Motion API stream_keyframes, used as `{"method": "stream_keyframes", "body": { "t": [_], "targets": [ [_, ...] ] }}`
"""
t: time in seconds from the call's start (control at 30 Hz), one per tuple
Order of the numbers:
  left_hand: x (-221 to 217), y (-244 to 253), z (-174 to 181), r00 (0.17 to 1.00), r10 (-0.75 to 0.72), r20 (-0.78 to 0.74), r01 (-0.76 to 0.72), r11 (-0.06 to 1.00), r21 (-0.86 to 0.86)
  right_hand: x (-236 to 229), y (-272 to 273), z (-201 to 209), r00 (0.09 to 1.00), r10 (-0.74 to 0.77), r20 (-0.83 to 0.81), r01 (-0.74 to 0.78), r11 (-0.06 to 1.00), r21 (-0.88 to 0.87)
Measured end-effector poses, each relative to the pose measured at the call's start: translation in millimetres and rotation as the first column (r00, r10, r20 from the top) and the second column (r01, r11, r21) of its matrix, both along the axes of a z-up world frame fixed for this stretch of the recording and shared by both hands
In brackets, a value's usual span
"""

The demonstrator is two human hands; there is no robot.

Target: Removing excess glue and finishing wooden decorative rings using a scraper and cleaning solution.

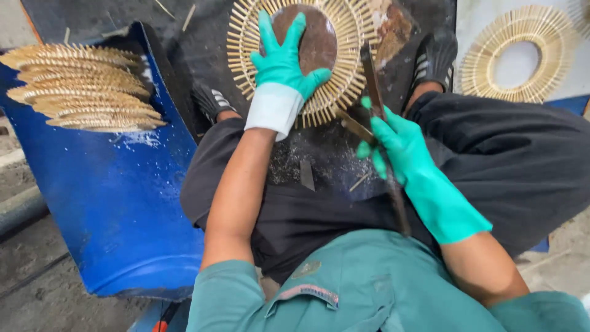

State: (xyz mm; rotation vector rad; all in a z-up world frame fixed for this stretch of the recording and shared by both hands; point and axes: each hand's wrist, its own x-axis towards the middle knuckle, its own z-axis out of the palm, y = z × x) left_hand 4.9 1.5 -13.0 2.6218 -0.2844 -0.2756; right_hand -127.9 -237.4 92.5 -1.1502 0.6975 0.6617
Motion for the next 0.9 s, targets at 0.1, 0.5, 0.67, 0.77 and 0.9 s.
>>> {"method": "stream_keyframes", "body": {
  "t": [0.1, 0.5, 0.67, 0.77, 0.9],
  "targets": [
    [7.8, -10.0, 28.5, 0.977, 0.037, -0.209, -0.019, 0.996, 0.088, 4.9, -7.4, 5.4, 0.996, 0.057, -0.065, -0.061, 0.996, -0.068],
    [8.1, -6.5, 28.6, 0.982, 0.045, -0.185, -0.039, 0.999, 0.036, 92.9, -86.8, -94.4, 0.938, 0.289, 0.191, -0.054, 0.668, -0.742],
    [8.9, -0.9, 21.4, 0.992, -0.025, -0.125, 0.036, 0.995, 0.088, 91.1, -65.9, -107.3, 0.887, 0.412, 0.207, -0.095, 0.603, -0.792],
    [9.7, 2.9, 18.6, 0.99, -0.06, -0.127, 0.068, 0.995, 0.067, 95.7, -64.6, -85.5, 0.904, 0.405, 0.139, -0.163, 0.626, -0.763],
    [20.6, -1.2, 31.4, 0.978, -0.175, -0.114, 0.191, 0.97, 0.149, 101.5, -69.4, -56.4, 0.939, 0.337, 0.067, -0.194, 0.68, -0.707]
  ]
}}
